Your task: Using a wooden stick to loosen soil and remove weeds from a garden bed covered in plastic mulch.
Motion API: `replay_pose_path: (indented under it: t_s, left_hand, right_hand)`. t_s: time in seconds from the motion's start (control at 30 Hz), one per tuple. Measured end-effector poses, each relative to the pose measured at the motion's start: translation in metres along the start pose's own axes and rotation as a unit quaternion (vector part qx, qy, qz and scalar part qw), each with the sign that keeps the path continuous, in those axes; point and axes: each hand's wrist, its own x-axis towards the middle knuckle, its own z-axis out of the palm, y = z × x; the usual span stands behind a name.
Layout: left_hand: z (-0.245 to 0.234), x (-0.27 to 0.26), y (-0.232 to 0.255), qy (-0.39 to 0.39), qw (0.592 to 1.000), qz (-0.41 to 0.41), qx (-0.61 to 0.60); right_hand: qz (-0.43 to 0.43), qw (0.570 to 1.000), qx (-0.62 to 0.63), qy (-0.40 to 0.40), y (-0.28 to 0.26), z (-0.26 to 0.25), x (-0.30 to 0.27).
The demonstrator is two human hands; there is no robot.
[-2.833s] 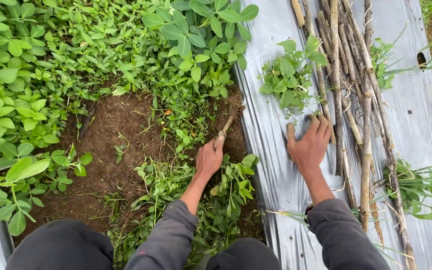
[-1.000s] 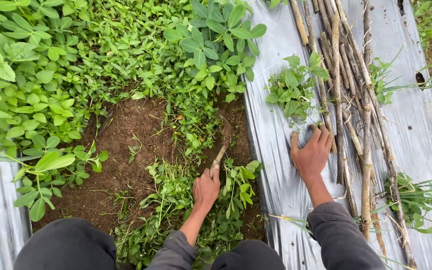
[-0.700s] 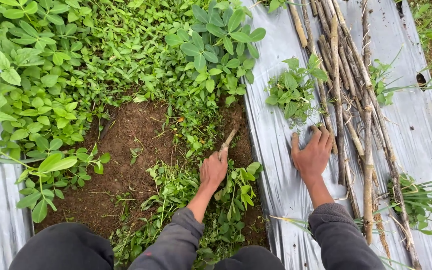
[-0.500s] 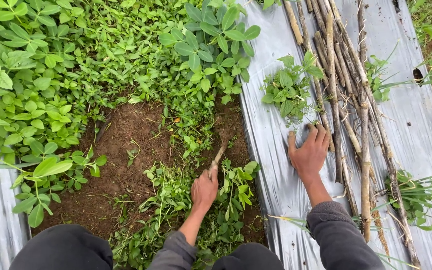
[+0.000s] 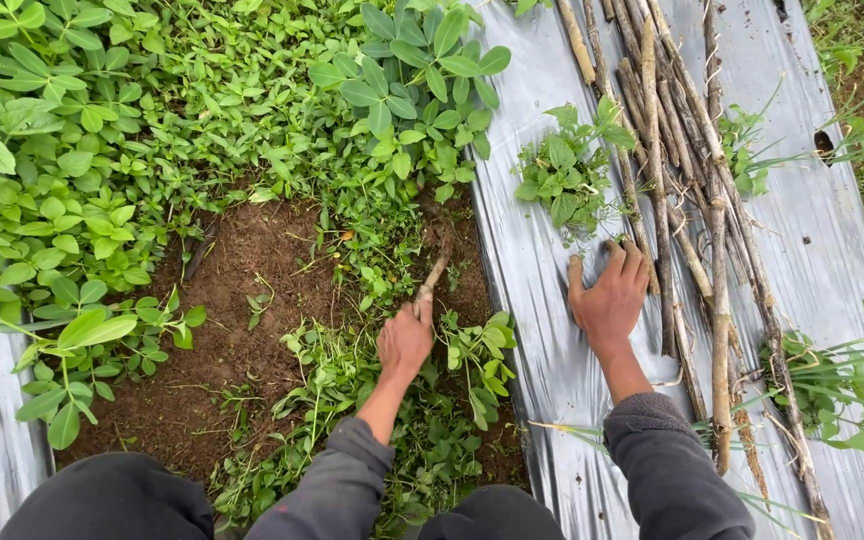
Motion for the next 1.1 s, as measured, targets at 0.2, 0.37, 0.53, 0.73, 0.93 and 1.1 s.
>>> replay_pose_path:
  t_s: [0.2, 0.37, 0.53, 0.73, 0.93, 1.1]
  left_hand:
    - [0.003, -0.029, -0.031, 0.001, 0.998, -0.060, -0.007]
    - [0.016, -0.086, -0.053, -0.024, 0.989, -0.118, -0.090]
    - [0.004, -0.068, -0.023, 0.008, 0.996, -0.045, -0.073]
    - [0.017, 0.061, -0.028, -0.025, 0.996, -0.084, -0.002]
    - [0.012, -0.006, -0.066, -0.006, 0.987, -0.130, -0.099]
    - [0.025, -0.059, -0.098, -0.039, 0.948, -0.158, -0.275]
  right_hand:
    - [-0.003, 1.000, -0.007, 0.005, 0.003, 0.006, -0.001]
    - [-0.006, 1.000, -0.008, 0.008, 0.003, 0.003, -0.003]
    - [-0.014, 1.000, -0.008, 0.022, 0.011, 0.016, -0.007]
    - [-0.010, 1.000, -0.003, 0.020, 0.004, 0.005, -0.004]
    - [-0.010, 1.000, -0.012, 0.021, 0.006, 0.009, -0.004]
    - [-0.005, 1.000, 0.000, 0.008, 0.002, 0.002, -0.002]
